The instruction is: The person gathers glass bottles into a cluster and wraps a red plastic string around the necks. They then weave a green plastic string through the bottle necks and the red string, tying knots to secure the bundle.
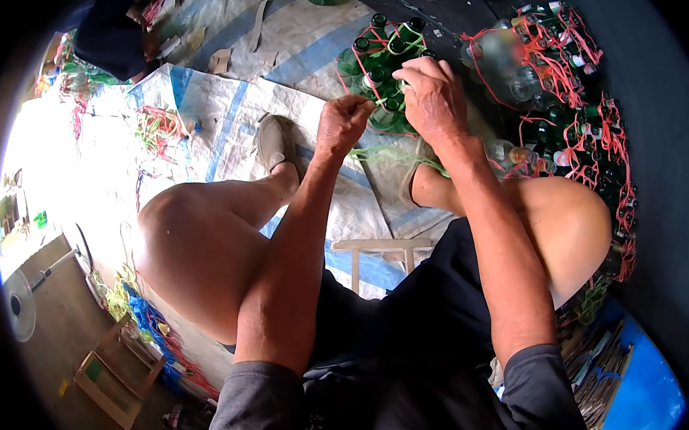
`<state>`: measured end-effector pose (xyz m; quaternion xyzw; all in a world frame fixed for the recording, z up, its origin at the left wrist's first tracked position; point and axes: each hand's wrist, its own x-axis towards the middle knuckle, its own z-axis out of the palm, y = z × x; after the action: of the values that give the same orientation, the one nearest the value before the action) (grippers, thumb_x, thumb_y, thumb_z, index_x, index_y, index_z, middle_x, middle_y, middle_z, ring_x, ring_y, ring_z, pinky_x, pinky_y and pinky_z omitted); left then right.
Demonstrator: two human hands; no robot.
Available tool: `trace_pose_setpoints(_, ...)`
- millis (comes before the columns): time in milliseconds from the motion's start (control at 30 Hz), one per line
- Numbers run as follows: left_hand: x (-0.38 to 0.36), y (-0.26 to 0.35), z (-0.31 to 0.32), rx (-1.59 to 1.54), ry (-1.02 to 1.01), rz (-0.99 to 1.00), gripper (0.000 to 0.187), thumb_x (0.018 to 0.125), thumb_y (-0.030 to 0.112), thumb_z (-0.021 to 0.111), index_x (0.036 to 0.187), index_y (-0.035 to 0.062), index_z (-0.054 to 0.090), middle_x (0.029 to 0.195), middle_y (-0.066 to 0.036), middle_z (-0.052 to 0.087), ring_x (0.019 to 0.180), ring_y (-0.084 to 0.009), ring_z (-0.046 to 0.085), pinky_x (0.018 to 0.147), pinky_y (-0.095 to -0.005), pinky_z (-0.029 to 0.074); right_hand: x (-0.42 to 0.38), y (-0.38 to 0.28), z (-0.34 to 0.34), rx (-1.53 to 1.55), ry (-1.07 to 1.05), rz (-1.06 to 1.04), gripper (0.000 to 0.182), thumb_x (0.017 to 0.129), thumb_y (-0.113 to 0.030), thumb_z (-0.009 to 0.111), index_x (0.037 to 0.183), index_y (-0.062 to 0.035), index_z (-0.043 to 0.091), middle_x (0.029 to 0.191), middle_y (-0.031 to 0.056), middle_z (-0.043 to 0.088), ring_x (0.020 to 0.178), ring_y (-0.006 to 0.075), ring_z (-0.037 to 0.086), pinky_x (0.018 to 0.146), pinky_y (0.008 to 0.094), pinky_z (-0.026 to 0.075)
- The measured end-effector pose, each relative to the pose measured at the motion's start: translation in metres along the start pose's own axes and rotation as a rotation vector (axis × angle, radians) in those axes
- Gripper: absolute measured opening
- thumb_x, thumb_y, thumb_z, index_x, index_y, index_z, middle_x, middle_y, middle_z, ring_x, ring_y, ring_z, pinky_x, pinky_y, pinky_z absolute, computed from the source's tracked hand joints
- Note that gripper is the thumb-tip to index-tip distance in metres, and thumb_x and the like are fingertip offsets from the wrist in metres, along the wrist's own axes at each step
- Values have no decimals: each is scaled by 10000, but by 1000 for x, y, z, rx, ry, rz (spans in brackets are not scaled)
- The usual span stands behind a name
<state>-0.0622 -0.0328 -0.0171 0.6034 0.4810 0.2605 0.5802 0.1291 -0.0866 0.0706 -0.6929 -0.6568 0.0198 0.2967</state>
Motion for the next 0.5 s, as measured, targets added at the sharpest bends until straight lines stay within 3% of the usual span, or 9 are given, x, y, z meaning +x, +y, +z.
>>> trace_pose_setpoints(133, 2, -3, 0, 21, -8, 16, 244, 973, 199, 776, 1020, -40, 783, 766, 36, 661, 702, -46, 535, 622, -252, 450, 11, 3, 6, -64, -190, -67, 185, 868, -89, 661, 935, -182, 806, 1026, -6, 742, 1079, 273, 640, 950, 467, 494)
trace_pose_setpoints(267, 5, -6, 5, -2, 18, 4, 253, 966, 212, 790, 1002, -39, 786, 749, 39, 645, 686, -49, 521, 607, -263, 439, 15, 6, 12, -50, -351, -43, 218, 867, -88, 661, 984, -189, 814, 1077, 6, 745, 1176, 266, 609, 1049, 479, 421)
trace_pose_setpoints(367, 8, -9, 6, 23, 25, -25, 290, 911, 242, 800, 1020, -27, 795, 805, -117, 771, 712, -151, 688, 698, -336, 552, 12, 8, 21, -72, -456, -2, 275, 869, -75, 655, 1034, -220, 819, 1115, 2, 745, 1213, 266, 589, 1075, 496, 405)
trace_pose_setpoints(500, 9, -13, 11, 15, 53, -49, 315, 899, 287, 820, 996, -12, 801, 800, -127, 774, 711, -179, 709, 686, -356, 549, 13, 15, 26, -53, -550, 23, 330, 879, -82, 646, 1079, -278, 820, 1145, -17, 745, 1240, 274, 576, 1101, 518, 385)
